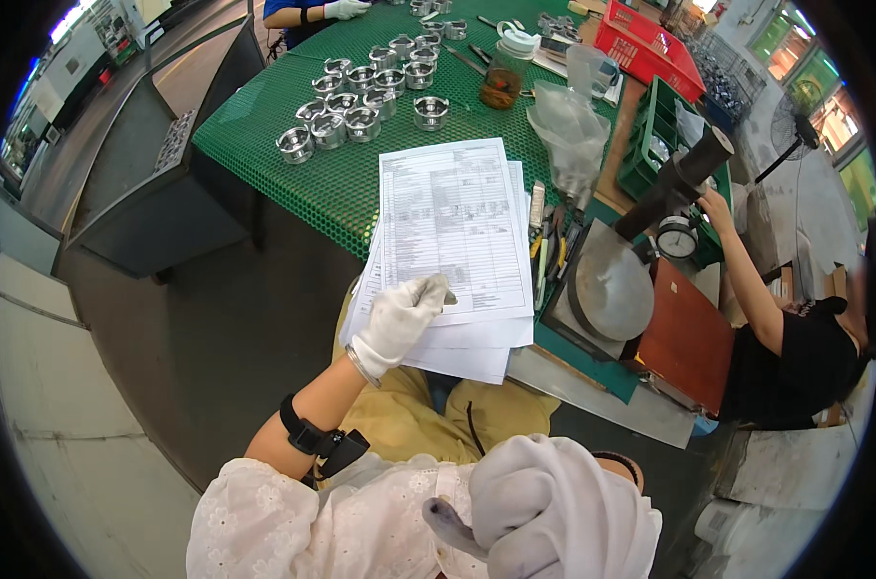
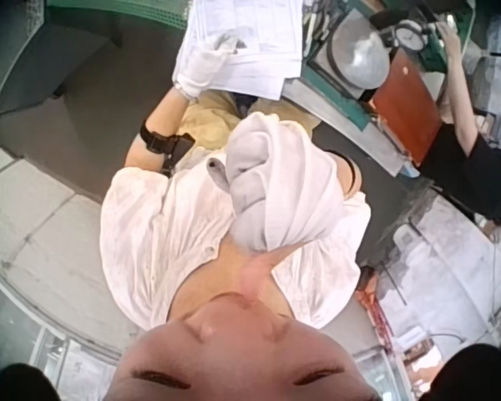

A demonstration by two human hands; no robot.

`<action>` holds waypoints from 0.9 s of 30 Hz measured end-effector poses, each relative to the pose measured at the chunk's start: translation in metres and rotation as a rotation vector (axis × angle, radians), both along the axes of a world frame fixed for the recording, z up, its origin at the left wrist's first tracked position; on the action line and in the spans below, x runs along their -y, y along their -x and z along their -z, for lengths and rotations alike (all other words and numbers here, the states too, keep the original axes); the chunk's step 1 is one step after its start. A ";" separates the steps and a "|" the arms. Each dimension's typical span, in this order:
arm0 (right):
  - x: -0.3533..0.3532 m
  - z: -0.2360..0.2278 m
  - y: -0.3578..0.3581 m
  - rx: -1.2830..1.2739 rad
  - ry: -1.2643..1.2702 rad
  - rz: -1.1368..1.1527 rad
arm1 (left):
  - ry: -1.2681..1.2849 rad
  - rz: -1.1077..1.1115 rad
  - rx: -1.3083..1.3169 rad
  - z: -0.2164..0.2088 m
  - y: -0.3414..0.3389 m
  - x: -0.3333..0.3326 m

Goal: Checking, measuring, and logging manufactured metal parts at a quality control station.

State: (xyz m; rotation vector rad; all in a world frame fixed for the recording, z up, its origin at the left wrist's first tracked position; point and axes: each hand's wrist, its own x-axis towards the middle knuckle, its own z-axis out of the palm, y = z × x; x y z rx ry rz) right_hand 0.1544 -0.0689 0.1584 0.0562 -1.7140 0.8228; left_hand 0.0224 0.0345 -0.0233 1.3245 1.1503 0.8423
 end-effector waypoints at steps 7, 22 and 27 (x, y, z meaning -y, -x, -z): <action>0.007 -0.029 -0.009 0.126 0.180 0.070 | -0.037 0.039 -0.037 -0.013 -0.003 0.001; -0.001 0.031 -0.035 0.513 0.777 0.250 | -0.202 -0.048 -0.074 0.001 0.009 0.013; -0.018 0.091 -0.040 0.094 1.075 0.540 | -0.183 0.058 -0.070 -0.048 0.008 0.024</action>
